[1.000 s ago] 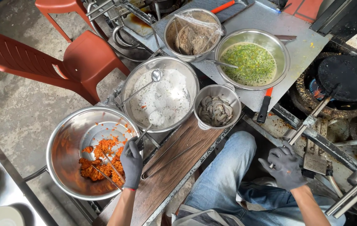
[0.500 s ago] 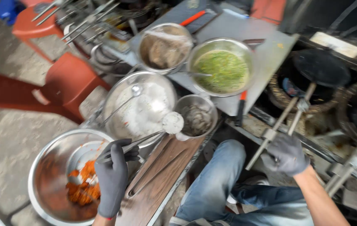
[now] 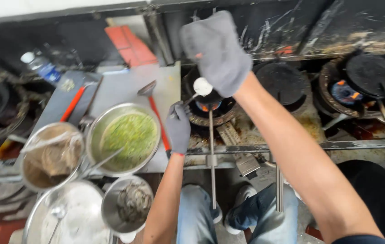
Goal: The recorder is cooking several Vietnamese savory pancakes (Bánh Căn) on specialized small clay burners, adding toppings like shrimp and scallions and removing them when finished.
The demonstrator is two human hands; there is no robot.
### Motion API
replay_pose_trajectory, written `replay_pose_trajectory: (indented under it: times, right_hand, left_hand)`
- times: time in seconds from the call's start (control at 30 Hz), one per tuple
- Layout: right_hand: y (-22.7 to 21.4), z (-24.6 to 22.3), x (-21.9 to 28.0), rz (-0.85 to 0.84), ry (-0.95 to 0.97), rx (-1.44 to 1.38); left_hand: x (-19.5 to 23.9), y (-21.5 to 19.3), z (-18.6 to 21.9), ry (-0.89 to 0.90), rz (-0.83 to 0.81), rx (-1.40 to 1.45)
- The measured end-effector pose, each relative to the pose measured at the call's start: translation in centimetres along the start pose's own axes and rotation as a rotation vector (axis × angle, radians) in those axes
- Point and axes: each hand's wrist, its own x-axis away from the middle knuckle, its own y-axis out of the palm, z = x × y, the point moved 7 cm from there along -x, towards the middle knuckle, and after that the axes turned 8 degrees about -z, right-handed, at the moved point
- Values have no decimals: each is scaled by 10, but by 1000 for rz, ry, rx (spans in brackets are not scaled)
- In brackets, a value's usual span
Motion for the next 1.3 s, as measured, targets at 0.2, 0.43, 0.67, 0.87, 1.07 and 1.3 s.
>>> replay_pose_trajectory:
  times: [0.2, 0.43, 0.67, 0.87, 1.07, 1.3]
  right_hand:
    - [-3, 15, -2, 167, -167, 13]
    - [-15, 12, -5, 119, -111, 0]
    - [-4, 22, 7, 144, -68, -58]
    - [-11, 18, 4, 171, -103, -44]
    - [-11, 25, -4, -90, 153, -262]
    - [-26, -24, 11, 57, -11, 45]
  left_hand:
    - [-25, 53, -7, 94, -136, -503]
    - [-19, 66, -1, 484, -244, -778]
    - [-40, 72, -28, 446, -365, -932]
    - [-22, 64, 5, 427, -224, -787]
    - [-43, 61, -35, -4, -14, -329]
    - [21, -20, 73, 123, 55, -169]
